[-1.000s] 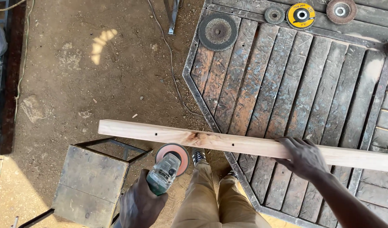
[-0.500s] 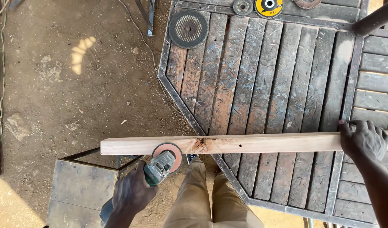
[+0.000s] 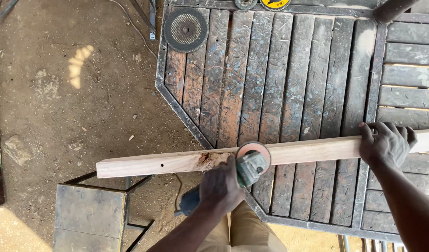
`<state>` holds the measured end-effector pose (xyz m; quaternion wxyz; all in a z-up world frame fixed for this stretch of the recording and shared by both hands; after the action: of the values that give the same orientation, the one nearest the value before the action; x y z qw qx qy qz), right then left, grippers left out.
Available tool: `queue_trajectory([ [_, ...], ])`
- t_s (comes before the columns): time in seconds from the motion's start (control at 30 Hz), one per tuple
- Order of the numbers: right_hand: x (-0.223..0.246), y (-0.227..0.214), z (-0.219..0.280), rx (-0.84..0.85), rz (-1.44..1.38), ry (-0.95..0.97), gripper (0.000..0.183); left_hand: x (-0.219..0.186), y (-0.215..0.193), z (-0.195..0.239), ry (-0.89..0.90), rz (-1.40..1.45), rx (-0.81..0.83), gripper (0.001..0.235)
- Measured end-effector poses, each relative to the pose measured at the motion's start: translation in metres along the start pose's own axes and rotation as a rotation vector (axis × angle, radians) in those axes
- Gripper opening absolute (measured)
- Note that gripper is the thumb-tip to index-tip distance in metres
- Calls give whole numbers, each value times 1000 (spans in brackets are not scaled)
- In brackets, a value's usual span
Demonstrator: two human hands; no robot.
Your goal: Sanding a wooden plank using an angle grinder with a sanding disc attachment
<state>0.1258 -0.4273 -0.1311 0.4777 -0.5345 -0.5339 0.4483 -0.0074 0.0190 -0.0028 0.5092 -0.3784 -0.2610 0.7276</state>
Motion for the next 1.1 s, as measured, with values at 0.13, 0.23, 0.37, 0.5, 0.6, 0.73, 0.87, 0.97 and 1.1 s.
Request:
queue_trajectory([
  [0.13,8,-8,-1,9,-16,10,35,-35,14,-19,80,-100,-88,61],
  [0.23,12,-10,-2,-12,-39,-3,31,-29,11,-13,70,-104,-75,77],
  [0.37,15,-13,-2,4,-33,11,31,17,-10,14,-74,7,-23,78],
  [0.5,20,-19,-3,62,5,24,30,86,-23,48,-471,-42,107,64],
  [0.6,22,-19,-3,50,-40,31,26,103,-47,70,-617,-51,96,49],
  [0.73,23,-20,-3,24,2,16,26,95,-20,64,-513,-36,65,43],
  [0.87,23,-22,-3,18,-62,28,26,32,18,36,-151,-65,-30,67],
  [0.97,27,-24,-4,28,-99,31,26,-20,38,18,0,-130,-40,76],
  [1.1,23,-22,-2,2,-59,-9,26,-47,48,15,119,-327,-105,77],
])
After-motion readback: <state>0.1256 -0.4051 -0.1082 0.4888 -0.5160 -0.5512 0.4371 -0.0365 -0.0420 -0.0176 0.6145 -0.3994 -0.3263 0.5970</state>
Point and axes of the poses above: each hand's wrist, its own z-axis away from the middle knuckle, its own y-axis out of the palm, x = y × z, the point moved 3 cm from there along -z, towards the middle knuckle, and after that the axes turned 3 degrees about -z, right-handed, at the moved point
